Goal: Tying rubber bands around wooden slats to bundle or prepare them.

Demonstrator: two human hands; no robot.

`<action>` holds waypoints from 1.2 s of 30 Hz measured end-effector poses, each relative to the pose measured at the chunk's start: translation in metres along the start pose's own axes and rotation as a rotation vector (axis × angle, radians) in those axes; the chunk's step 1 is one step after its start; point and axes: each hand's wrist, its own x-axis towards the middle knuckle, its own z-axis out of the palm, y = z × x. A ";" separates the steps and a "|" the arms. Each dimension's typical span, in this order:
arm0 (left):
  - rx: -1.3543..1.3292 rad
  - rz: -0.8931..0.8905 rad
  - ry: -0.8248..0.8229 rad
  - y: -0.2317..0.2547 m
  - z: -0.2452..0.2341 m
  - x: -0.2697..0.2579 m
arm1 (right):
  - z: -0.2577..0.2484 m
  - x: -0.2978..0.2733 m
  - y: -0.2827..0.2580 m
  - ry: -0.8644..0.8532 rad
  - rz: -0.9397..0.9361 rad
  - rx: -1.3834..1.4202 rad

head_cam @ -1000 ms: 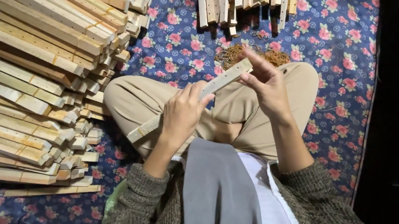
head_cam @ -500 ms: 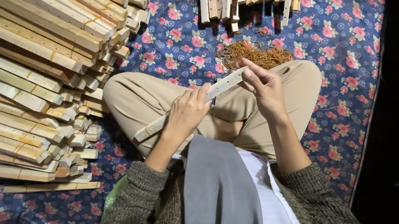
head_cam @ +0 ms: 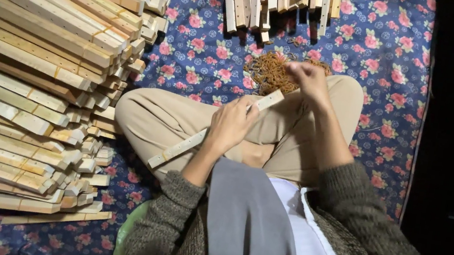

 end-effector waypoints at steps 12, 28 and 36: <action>-0.036 -0.059 -0.034 -0.021 0.009 -0.001 | 0.005 0.123 0.107 0.145 -0.083 -0.901; 0.006 -0.051 0.007 -0.015 0.010 -0.011 | -0.012 -0.013 0.027 -0.254 0.271 0.596; 0.001 0.091 -0.041 0.000 -0.002 -0.032 | -0.003 -0.063 -0.068 -0.430 -0.108 0.165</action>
